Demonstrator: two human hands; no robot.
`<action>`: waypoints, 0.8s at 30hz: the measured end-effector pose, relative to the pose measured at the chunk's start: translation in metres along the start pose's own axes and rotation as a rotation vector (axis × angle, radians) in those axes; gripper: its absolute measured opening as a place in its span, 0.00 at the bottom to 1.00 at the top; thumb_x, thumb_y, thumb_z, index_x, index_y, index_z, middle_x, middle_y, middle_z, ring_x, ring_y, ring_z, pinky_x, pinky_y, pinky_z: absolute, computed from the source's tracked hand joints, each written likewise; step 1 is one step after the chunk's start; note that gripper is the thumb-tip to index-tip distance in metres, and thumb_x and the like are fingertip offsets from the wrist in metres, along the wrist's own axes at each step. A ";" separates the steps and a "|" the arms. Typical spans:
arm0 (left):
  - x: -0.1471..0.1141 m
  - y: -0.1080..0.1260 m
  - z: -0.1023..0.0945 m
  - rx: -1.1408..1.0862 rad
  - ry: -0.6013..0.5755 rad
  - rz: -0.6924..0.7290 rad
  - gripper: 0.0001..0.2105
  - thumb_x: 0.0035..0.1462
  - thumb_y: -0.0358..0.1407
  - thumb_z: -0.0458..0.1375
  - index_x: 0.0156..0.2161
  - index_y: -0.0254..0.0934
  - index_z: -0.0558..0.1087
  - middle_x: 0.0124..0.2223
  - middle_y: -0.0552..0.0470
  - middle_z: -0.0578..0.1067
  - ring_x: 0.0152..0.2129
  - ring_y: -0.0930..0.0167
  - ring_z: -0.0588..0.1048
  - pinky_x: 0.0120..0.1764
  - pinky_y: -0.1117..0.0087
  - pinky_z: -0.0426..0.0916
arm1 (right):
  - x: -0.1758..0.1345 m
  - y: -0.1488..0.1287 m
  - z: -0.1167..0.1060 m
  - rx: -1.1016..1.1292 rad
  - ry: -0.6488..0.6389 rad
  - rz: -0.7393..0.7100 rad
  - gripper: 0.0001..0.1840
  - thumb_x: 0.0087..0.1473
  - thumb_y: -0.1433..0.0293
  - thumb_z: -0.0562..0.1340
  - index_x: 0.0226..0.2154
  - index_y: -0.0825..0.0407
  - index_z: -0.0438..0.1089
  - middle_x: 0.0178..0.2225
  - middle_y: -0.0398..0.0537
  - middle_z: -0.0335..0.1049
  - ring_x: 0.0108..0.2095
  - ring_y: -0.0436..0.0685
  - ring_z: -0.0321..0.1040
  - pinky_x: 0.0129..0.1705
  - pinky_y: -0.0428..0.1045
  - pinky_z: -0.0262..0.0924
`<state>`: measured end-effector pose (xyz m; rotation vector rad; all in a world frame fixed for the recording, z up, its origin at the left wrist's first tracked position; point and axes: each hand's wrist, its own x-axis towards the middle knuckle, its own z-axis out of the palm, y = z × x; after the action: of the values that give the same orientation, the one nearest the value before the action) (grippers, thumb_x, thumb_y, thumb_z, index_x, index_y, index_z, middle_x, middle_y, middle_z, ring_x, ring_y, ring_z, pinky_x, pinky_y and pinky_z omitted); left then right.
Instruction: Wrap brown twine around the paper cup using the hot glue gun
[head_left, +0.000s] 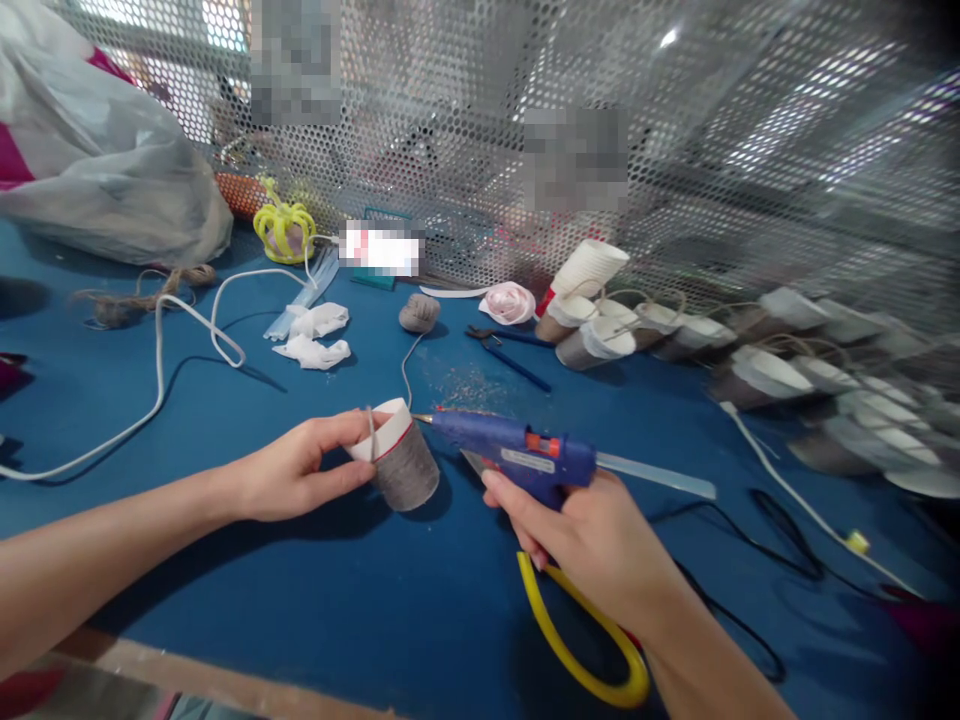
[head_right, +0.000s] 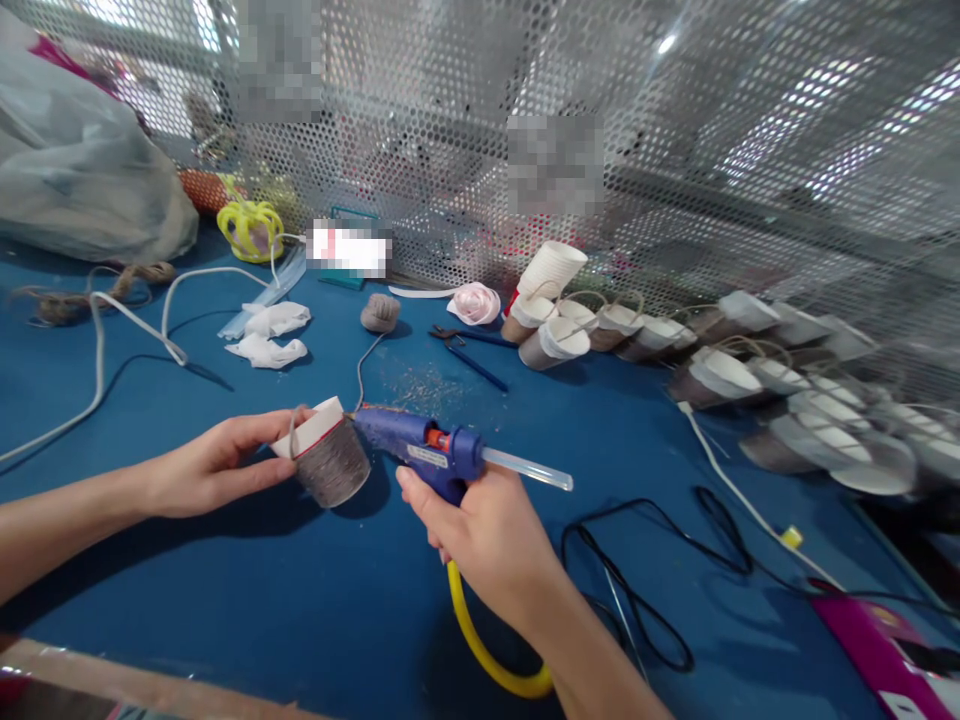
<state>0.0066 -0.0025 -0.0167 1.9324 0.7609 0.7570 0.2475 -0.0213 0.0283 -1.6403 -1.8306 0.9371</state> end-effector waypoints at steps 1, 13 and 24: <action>0.000 0.000 0.000 0.001 -0.002 0.003 0.08 0.59 0.33 0.47 0.37 0.30 0.67 0.44 0.46 0.69 0.44 0.68 0.65 0.49 0.69 0.60 | 0.000 0.000 0.000 0.004 -0.003 0.008 0.15 0.49 0.59 0.57 0.21 0.52 0.67 0.10 0.39 0.61 0.12 0.49 0.60 0.15 0.44 0.58; 0.001 0.002 -0.001 -0.015 -0.012 0.024 0.07 0.58 0.30 0.47 0.36 0.30 0.66 0.45 0.45 0.69 0.44 0.69 0.66 0.50 0.71 0.59 | -0.003 -0.003 -0.005 0.037 -0.101 0.044 0.16 0.49 0.59 0.57 0.18 0.51 0.65 0.08 0.38 0.56 0.16 0.52 0.65 0.16 0.44 0.57; 0.000 0.001 0.000 -0.003 0.006 -0.007 0.08 0.58 0.32 0.48 0.36 0.30 0.67 0.38 0.47 0.70 0.43 0.68 0.66 0.49 0.70 0.59 | 0.004 0.006 -0.006 0.035 -0.164 0.027 0.17 0.49 0.57 0.56 0.20 0.52 0.66 0.09 0.39 0.60 0.12 0.48 0.59 0.17 0.44 0.59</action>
<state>0.0068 -0.0028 -0.0155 1.9246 0.7692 0.7597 0.2555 -0.0160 0.0273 -1.6126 -1.8905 1.1397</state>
